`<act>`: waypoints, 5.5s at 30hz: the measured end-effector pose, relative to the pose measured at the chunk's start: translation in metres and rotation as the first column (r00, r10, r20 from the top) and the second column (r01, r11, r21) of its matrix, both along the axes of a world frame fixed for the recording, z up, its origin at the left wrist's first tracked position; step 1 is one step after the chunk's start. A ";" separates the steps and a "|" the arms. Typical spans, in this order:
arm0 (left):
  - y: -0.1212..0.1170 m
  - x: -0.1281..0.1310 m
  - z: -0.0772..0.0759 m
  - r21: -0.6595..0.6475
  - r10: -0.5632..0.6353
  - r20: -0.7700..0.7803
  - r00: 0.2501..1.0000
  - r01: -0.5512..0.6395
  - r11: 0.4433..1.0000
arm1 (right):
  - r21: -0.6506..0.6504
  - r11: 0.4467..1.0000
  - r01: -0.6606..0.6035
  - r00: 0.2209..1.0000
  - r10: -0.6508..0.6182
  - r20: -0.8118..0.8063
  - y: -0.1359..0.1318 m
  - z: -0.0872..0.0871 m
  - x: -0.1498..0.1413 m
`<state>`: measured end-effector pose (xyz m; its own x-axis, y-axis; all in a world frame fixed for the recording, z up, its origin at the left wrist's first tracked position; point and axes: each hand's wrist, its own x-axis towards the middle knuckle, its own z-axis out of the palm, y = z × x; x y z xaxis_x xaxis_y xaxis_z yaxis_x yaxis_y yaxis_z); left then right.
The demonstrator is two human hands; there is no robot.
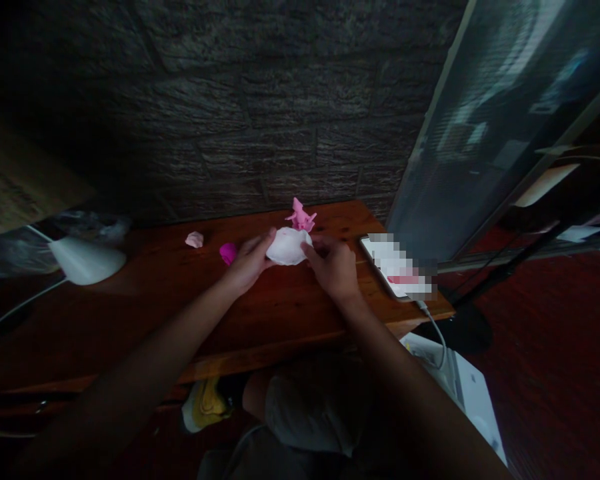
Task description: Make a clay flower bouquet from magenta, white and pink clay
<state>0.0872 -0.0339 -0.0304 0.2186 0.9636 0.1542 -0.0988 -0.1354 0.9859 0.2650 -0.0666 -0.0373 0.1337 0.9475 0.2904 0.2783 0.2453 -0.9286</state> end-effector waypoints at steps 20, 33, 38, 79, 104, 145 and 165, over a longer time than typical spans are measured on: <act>0.001 -0.012 -0.001 0.596 0.266 -0.448 0.854 0.063 0.800 | 0.421 0.901 -0.108 0.851 -0.136 0.508 0.005 0.005 0.013; -0.001 -0.018 0.006 0.667 0.253 -0.509 0.823 0.192 0.720 | 0.397 0.863 -0.314 0.826 0.043 0.561 0.003 0.006 0.011; -0.002 -0.019 0.006 0.649 0.241 -0.575 0.782 0.257 0.716 | 0.346 0.905 -0.246 0.863 0.042 0.503 -0.001 0.009 0.007; 0.007 -0.017 0.000 0.100 0.035 -0.274 0.961 -0.008 0.995 | 0.152 0.828 -0.540 0.826 0.486 0.286 -0.014 0.011 -0.003; -0.001 -0.020 0.007 0.151 -0.192 -0.443 0.876 0.284 0.947 | -0.125 0.759 -0.639 0.677 0.632 0.377 -0.023 0.025 0.009; -0.008 -0.012 0.012 0.621 0.110 -0.561 0.820 0.329 0.712 | 0.286 0.943 -0.169 0.822 -0.025 0.569 -0.011 0.016 0.006; -0.010 -0.011 0.014 0.612 0.260 -0.562 0.785 0.183 0.769 | 0.129 0.981 -0.142 0.934 0.090 0.345 -0.019 0.022 0.003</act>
